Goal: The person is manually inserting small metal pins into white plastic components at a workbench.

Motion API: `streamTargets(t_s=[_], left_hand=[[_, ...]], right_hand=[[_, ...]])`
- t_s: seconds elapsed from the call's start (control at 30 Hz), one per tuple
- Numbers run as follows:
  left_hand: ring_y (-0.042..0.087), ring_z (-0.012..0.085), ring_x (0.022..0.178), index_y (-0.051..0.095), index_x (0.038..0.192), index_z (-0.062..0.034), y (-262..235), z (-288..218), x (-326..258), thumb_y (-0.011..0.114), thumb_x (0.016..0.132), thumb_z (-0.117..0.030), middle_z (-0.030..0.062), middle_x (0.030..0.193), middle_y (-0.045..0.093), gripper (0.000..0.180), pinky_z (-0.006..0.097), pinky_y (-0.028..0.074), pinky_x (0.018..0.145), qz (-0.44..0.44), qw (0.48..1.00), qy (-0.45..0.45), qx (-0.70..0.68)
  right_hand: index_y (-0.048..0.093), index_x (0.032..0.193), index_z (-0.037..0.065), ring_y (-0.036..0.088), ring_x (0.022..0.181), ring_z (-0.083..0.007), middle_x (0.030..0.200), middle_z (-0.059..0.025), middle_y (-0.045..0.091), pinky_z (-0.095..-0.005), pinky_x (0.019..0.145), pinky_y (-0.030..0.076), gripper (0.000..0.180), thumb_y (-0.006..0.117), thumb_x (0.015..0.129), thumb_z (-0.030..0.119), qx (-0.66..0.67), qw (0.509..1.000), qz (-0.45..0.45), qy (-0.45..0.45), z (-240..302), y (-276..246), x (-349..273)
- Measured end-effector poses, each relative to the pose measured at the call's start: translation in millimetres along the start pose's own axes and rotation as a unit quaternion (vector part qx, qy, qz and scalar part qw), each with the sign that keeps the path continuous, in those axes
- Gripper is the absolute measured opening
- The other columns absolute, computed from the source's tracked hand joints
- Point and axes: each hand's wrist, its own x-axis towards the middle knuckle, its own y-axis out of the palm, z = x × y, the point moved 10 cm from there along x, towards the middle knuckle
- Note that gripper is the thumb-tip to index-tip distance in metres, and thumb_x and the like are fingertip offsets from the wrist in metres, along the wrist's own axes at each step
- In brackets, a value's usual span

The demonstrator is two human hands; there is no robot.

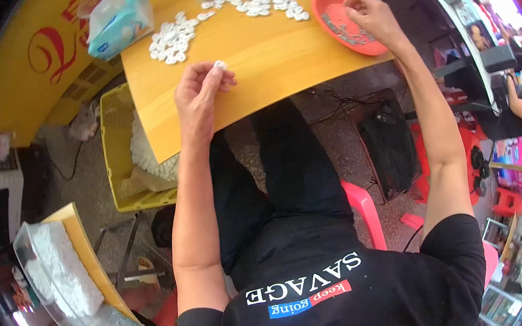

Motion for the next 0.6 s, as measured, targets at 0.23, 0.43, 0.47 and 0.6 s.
streamTargets(t_s=[0.23,0.43,0.47,0.6], left_hand=[[0.063,0.0148,0.074,0.056,0.097,0.0015,-3.9,-2.2,-0.7,0.058,0.094,-0.010,0.0112,0.084,0.066,0.012,0.024,0.049,0.067,0.006,0.999,0.018,-0.039],[0.063,0.0127,0.073,0.056,0.096,0.0007,0.6,-1.6,-1.5,0.060,0.093,-0.013,0.0093,0.084,0.067,0.015,0.023,0.049,0.067,0.017,0.999,0.019,-0.026],[0.063,0.0127,0.073,0.056,0.096,0.0007,-0.6,-1.8,-2.0,0.060,0.093,-0.013,0.0093,0.084,0.067,0.015,0.023,0.049,0.067,0.012,0.999,0.019,-0.027],[0.063,0.0112,0.073,0.057,0.096,0.0013,-2.4,-3.6,-1.7,0.060,0.093,-0.014,0.0077,0.081,0.066,0.016,0.023,0.050,0.066,0.015,0.999,0.028,-0.008]], right_hand=[[0.063,0.113,-0.003,0.059,0.072,-0.0070,0.091,-0.0043,0.067,-0.0200,0.068,0.049,0.025,0.061,0.092,0.012,0.314,0.941,0.115,0.046,119.9,86.9,-21.8],[0.064,0.100,-0.003,0.057,0.066,-0.0070,0.082,-0.0030,0.065,-0.0204,0.063,0.050,0.019,0.063,0.091,0.015,0.504,0.854,0.094,0.088,162.7,145.8,-33.5],[0.065,0.099,-0.002,0.057,0.065,-0.0067,0.081,-0.0024,0.064,-0.0203,0.062,0.049,0.019,0.064,0.091,0.015,0.511,0.849,0.095,0.099,164.7,151.0,-35.4],[0.065,0.098,-0.001,0.055,0.065,-0.0056,0.077,-0.0011,0.062,-0.0202,0.062,0.049,0.020,0.065,0.091,0.017,0.530,0.830,0.121,0.122,170.6,168.3,-43.3]])
